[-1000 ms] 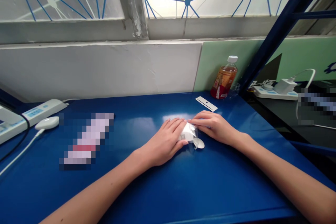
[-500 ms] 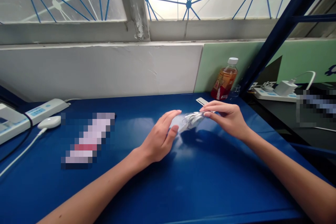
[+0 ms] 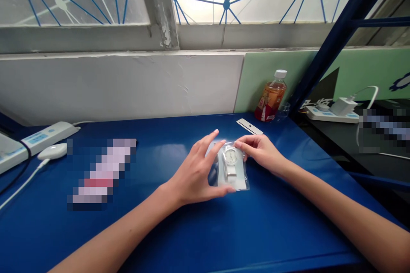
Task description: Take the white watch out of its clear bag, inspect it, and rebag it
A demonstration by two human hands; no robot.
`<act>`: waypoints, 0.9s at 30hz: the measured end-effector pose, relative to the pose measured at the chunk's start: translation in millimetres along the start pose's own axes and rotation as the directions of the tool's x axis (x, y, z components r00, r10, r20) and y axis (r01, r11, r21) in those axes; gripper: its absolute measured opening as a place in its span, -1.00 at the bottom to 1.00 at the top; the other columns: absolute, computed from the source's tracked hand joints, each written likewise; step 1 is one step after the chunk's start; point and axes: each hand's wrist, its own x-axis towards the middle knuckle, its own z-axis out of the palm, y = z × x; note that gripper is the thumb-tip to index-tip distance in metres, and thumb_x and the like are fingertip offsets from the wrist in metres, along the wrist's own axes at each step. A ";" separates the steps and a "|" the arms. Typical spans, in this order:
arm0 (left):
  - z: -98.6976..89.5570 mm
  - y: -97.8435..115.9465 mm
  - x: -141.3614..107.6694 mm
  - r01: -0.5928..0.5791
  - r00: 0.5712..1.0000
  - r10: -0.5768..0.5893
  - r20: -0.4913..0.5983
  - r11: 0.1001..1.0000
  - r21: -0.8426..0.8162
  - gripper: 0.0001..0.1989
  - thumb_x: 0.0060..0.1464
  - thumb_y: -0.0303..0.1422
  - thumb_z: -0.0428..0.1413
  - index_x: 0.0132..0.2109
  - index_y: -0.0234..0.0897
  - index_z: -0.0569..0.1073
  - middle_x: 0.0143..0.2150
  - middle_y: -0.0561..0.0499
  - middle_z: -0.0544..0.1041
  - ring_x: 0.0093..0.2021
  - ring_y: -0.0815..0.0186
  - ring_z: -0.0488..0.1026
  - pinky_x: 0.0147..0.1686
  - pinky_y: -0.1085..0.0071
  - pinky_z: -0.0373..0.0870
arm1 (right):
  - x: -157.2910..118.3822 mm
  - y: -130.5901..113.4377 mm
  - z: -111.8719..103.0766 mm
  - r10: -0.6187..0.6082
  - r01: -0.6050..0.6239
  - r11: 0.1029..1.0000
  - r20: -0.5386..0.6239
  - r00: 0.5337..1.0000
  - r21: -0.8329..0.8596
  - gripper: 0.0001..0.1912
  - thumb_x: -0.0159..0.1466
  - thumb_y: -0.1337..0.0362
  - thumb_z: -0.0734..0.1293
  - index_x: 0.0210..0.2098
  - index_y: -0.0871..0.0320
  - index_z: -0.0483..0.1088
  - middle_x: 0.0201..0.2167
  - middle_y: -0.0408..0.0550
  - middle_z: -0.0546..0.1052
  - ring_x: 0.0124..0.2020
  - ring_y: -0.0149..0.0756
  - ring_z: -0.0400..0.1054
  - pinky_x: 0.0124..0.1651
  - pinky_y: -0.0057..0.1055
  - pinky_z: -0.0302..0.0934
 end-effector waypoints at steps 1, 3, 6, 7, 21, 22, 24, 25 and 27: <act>0.5 -0.6 -0.1 0.002 0.999 -0.003 0.048 1.000 0.010 -0.01 -0.05 0.07 0.26 0.35 -0.34 0.02 0.38 -0.40 0.04 0.37 -0.15 0.03 0.27 -0.05 0.13 | 0.3 1.1 0.2 -0.003 0.003 1.000 -0.002 1.000 -0.022 -0.65 0.21 0.01 0.39 -0.32 0.21 0.53 -0.48 -0.10 0.53 -0.53 -0.40 0.33 -0.45 -0.43 0.26; 1.7 -2.0 -0.2 0.026 0.991 -0.027 0.133 1.000 0.012 0.05 -0.09 0.10 0.26 0.36 -0.37 0.02 0.35 -0.40 0.13 0.35 -0.14 0.08 0.26 -0.04 0.14 | 0.9 3.2 0.1 -0.017 0.017 0.995 0.003 1.000 -0.094 -0.65 0.23 0.02 0.36 -0.31 0.21 0.54 -0.47 -0.09 0.54 -0.51 -0.38 0.34 -0.46 -0.43 0.25; 2.5 -3.3 -0.4 0.093 0.973 -0.089 0.213 0.996 -0.008 0.05 -0.08 0.08 0.27 0.36 -0.41 0.04 0.32 -0.39 0.18 0.32 -0.10 0.14 0.25 0.03 0.20 | 0.9 6.3 -0.8 -0.088 0.085 0.953 0.004 0.996 -0.290 -0.68 0.29 0.06 0.31 -0.31 0.19 0.54 -0.40 -0.03 0.59 -0.41 -0.28 0.43 -0.38 -0.38 0.30; 2.4 -3.5 -0.6 0.112 0.968 -0.105 0.230 0.994 -0.016 0.04 -0.08 0.09 0.27 0.36 -0.41 0.06 0.32 -0.38 0.19 0.32 -0.10 0.14 0.24 0.03 0.21 | 0.5 7.2 -1.2 -0.140 0.129 0.916 -0.002 0.990 -0.381 -0.70 0.29 0.08 0.30 -0.30 0.18 0.54 -0.35 -0.01 0.60 -0.35 -0.23 0.46 -0.32 -0.34 0.33; 0.6 -18.3 -1.6 0.146 0.914 -0.136 0.383 0.989 0.004 0.05 0.03 0.24 0.05 0.43 -0.34 -0.07 0.43 -0.34 -0.01 0.43 -0.12 -0.11 0.32 -0.09 -0.09 | -11.8 -1.8 -7.9 -0.199 0.467 0.587 0.441 0.875 -0.661 -0.06 0.17 -0.11 0.39 0.36 0.27 0.08 0.34 0.31 0.16 0.35 0.14 0.06 0.31 0.05 0.07; 0.2 -19.1 -1.5 0.151 0.910 -0.140 0.391 0.989 0.004 0.06 0.02 0.25 0.05 0.43 -0.33 -0.08 0.43 -0.32 -0.01 0.43 -0.12 -0.12 0.33 -0.08 -0.09 | -11.7 -0.9 -7.8 -0.166 0.452 0.596 0.448 0.878 -0.664 0.00 0.15 -0.14 0.39 0.38 0.30 0.03 0.36 0.32 0.11 0.37 0.15 0.00 0.33 0.06 0.02; 0.3 -20.1 -1.4 0.162 0.907 -0.151 0.393 0.987 0.006 0.07 0.01 0.26 0.06 0.43 -0.31 -0.08 0.43 -0.30 0.00 0.43 -0.11 -0.11 0.33 -0.05 -0.10 | -11.5 0.1 -7.6 -0.117 0.426 0.610 0.455 0.883 -0.668 0.08 0.12 -0.18 0.40 0.39 0.32 -0.01 0.38 0.33 0.04 0.39 0.17 -0.07 0.36 0.08 -0.05; 0.7 -20.3 -1.3 0.166 0.907 -0.157 0.390 0.986 0.010 0.07 0.01 0.26 0.06 0.43 -0.31 -0.07 0.43 -0.30 0.00 0.43 -0.10 -0.10 0.33 -0.04 -0.10 | -11.5 0.3 -7.5 -0.103 0.415 0.617 0.453 0.885 -0.669 0.09 0.11 -0.18 0.40 0.39 0.33 -0.02 0.38 0.33 0.03 0.40 0.17 -0.09 0.36 0.08 -0.06; 1.9 -20.3 -1.1 0.168 0.908 -0.162 0.386 0.986 0.020 0.07 0.01 0.25 0.07 0.43 -0.32 -0.08 0.44 -0.30 -0.01 0.43 -0.08 -0.10 0.33 -0.04 -0.11 | -11.7 0.1 -7.3 -0.087 0.396 0.630 0.446 0.891 -0.668 0.10 0.10 -0.19 0.41 0.39 0.32 -0.02 0.38 0.31 0.04 0.40 0.16 -0.10 0.36 0.07 -0.06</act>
